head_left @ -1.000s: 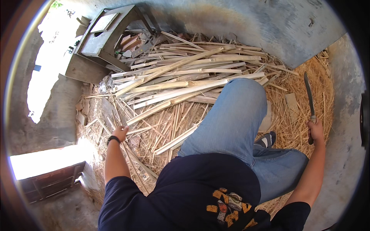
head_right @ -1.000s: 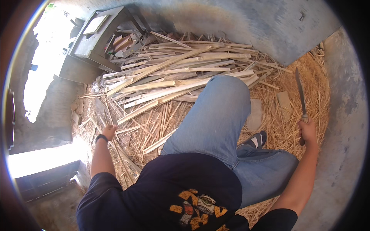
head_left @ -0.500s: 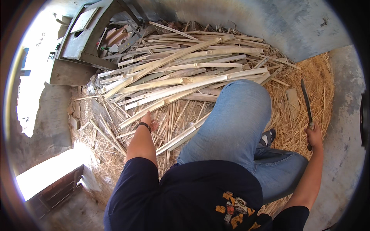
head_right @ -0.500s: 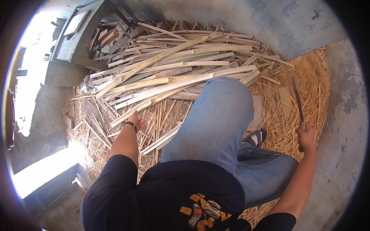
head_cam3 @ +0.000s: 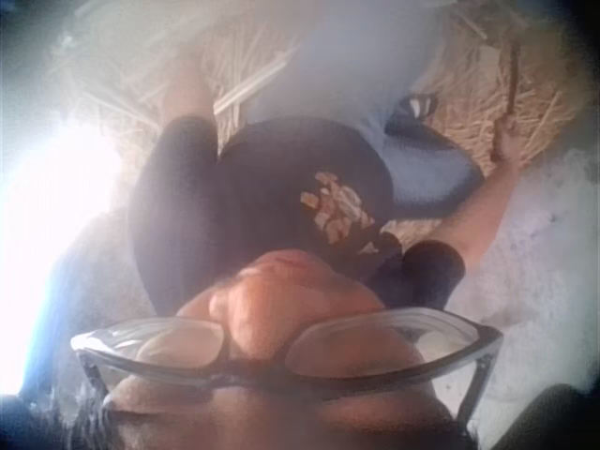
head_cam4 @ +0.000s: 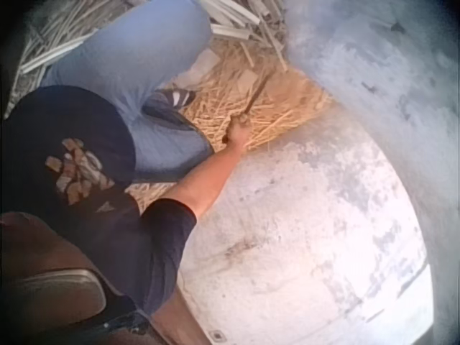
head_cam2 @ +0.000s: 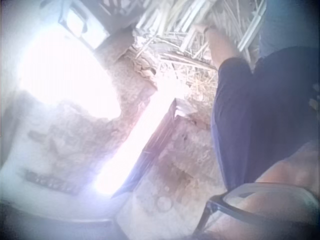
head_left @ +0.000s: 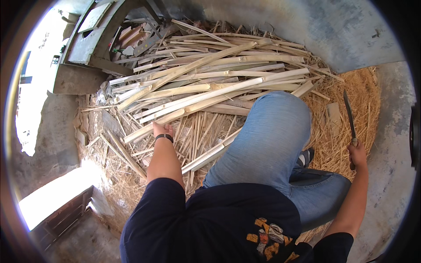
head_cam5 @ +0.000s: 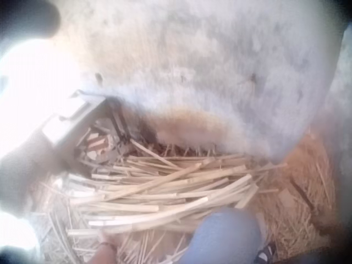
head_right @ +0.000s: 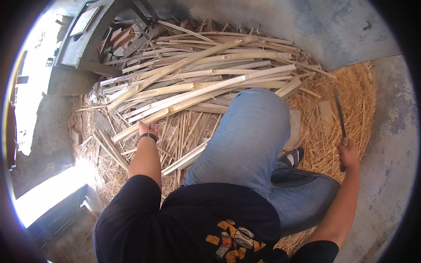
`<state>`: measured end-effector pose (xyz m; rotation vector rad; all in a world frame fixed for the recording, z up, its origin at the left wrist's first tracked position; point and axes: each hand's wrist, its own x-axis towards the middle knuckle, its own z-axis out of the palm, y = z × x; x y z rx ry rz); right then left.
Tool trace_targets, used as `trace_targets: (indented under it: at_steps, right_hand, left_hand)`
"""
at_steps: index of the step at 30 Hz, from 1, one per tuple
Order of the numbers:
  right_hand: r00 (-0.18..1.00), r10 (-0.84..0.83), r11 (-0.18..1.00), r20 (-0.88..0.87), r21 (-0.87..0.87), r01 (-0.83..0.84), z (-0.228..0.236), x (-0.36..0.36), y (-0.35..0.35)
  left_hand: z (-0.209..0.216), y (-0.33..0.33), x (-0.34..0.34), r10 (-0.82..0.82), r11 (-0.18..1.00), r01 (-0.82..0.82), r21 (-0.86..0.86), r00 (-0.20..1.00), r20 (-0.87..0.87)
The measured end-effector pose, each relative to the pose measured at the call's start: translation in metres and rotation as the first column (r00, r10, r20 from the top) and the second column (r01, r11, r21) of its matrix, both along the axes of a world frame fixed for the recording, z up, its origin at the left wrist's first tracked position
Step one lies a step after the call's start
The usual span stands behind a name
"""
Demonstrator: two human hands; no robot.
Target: The person sits on a bed of straw and uses a machete to split long bamboo poles into thin strips. They hold the bamboo with one hand and repeatedly strike it with the machete to separate the material, accumulating a pile of split bamboo pieces.
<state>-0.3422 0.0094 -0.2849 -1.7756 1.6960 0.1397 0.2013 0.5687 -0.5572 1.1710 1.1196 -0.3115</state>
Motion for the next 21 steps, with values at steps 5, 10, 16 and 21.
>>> trace_targets:
  at_steps: [5,10,16,21]
  right_hand:
    - [1.000,0.026,1.000,-0.004,-0.004,-0.026,0.011,0.012,0.006]
    - [0.999,0.004,1.000,0.035,-0.030,-0.003,0.013,0.014,0.007]
    - [0.997,-0.009,0.999,0.071,-0.050,0.012,0.025,0.005,0.006]
    - [0.988,0.017,0.995,0.152,-0.100,-0.002,0.014,-0.020,-0.007]
  left_hand:
    - [0.075,-0.024,0.029,-0.225,0.961,0.163,0.222,0.930,0.292]
    - [0.195,-0.082,0.064,-0.295,0.950,0.143,0.277,0.699,0.651]
    - [0.335,-0.186,0.056,-0.121,0.950,0.310,0.042,0.241,0.963]
    - [0.413,-0.254,0.018,-0.033,0.844,0.534,-0.047,0.139,0.990]
